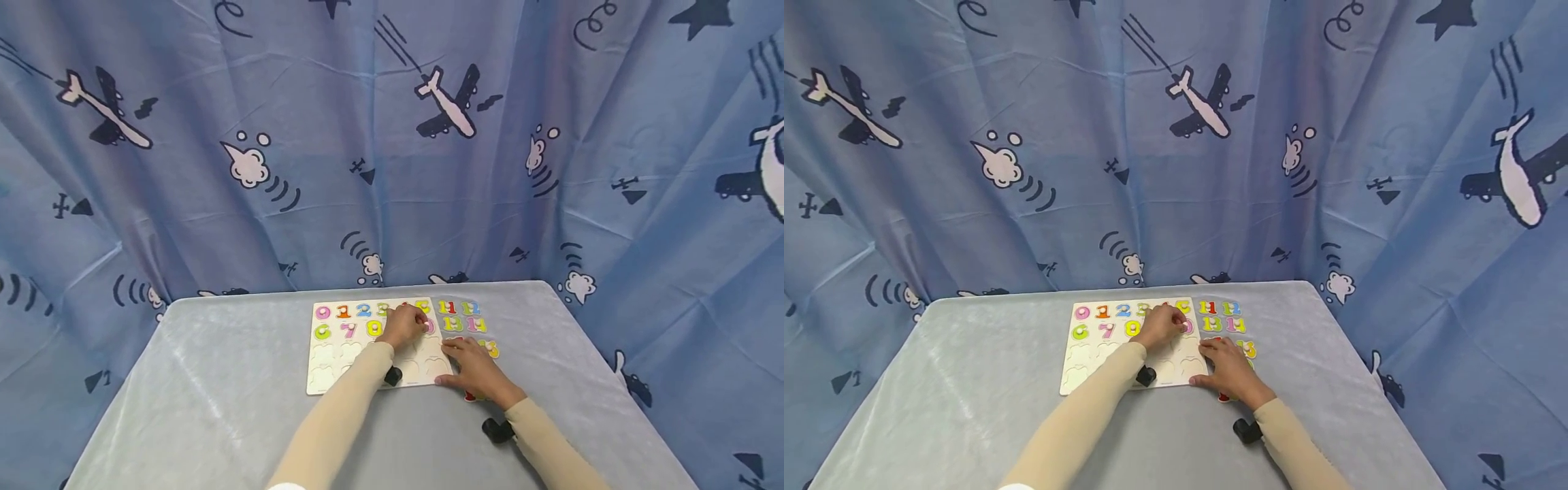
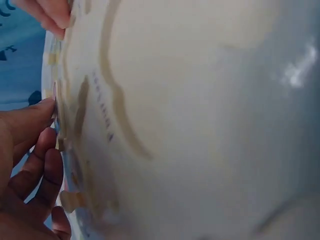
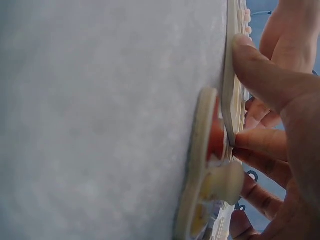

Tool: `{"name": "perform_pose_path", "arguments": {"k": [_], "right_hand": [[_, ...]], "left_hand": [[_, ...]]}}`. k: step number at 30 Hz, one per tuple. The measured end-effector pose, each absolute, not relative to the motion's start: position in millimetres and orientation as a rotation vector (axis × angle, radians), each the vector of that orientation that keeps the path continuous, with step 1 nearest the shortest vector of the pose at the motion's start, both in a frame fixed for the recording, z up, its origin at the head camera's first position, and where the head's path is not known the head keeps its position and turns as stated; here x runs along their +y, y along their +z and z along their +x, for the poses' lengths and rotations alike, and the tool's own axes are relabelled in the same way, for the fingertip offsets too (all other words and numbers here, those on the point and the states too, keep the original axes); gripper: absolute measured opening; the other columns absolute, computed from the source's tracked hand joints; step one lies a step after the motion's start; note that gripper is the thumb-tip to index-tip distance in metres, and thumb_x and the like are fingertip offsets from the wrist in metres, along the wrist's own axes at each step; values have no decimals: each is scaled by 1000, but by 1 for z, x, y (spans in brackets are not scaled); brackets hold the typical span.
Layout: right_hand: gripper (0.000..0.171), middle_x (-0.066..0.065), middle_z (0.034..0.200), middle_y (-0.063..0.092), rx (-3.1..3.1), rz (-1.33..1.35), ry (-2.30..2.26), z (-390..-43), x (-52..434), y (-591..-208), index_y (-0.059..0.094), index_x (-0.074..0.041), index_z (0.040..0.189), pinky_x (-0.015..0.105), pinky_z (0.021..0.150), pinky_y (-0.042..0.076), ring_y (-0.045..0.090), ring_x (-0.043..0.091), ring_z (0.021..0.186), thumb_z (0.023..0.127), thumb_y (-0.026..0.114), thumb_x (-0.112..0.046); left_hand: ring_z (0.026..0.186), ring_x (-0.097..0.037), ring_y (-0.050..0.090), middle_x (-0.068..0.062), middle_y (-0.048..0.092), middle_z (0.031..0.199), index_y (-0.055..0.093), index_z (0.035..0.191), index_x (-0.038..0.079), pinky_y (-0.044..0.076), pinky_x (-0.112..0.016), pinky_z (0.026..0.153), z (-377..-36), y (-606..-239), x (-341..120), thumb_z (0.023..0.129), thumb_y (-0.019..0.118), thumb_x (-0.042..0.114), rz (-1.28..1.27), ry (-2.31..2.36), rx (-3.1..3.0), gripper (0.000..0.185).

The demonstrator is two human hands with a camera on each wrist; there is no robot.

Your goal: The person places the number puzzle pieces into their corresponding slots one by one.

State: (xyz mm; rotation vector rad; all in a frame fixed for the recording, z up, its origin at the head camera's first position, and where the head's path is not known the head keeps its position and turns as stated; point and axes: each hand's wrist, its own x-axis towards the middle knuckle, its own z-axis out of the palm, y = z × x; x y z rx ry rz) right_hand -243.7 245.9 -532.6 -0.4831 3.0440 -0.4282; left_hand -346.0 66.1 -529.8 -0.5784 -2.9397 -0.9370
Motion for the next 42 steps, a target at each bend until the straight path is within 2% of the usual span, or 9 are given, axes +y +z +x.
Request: {"name": "perform_pose_path", "arguments": {"k": [10,13,18,23,28,35,42], "right_hand": [[82,6,138,58,3042,-491,-444,-243,237,-536,62,-10,133,54,107,37,48,32,129,70,80,-59],[82,5,138,58,3041,-504,-437,-242,236,-536,62,-10,133,53,107,38,48,31,129,70,80,-60],[82,6,139,58,3042,-537,-426,-243,235,-537,62,-8,133,53,106,38,48,32,129,72,78,-60],[81,7,139,57,3051,-550,-429,-245,238,-535,61,-8,134,55,106,37,48,33,129,73,78,-59],[81,9,140,57,3046,-535,-419,-245,242,-535,61,-7,134,58,107,35,46,38,132,73,78,-59],[81,9,142,55,3043,-523,-432,-242,247,-535,60,-6,135,59,109,33,43,39,134,74,79,-56],[80,9,142,55,3040,-538,-449,-241,248,-534,60,-6,135,59,108,34,44,39,133,74,78,-56]], "left_hand": [[78,-13,57,7,64,70,75,86,15,35,-43,88,-339,-532,62,85,75,20,-498,-890,-2938,6],[77,-14,57,6,65,72,74,86,14,35,-42,85,-339,-535,61,84,74,19,-524,-852,-2912,6],[82,-14,58,5,67,81,74,102,14,36,-40,85,-334,-531,53,87,67,16,-605,-873,-2925,16],[95,-16,64,-1,71,100,70,115,13,47,-35,89,-328,-520,37,91,65,17,-726,-991,-2903,24],[105,-22,67,-5,72,112,69,116,11,49,-36,93,-309,-511,8,91,68,18,-761,-1080,-2827,26],[109,-22,65,-3,71,111,70,113,10,46,-41,97,-263,-503,-54,89,71,19,-722,-995,-2711,26],[113,-27,62,-6,70,115,70,114,9,45,-45,98,-233,-506,-114,86,74,18,-552,-1024,-2693,30]]}}
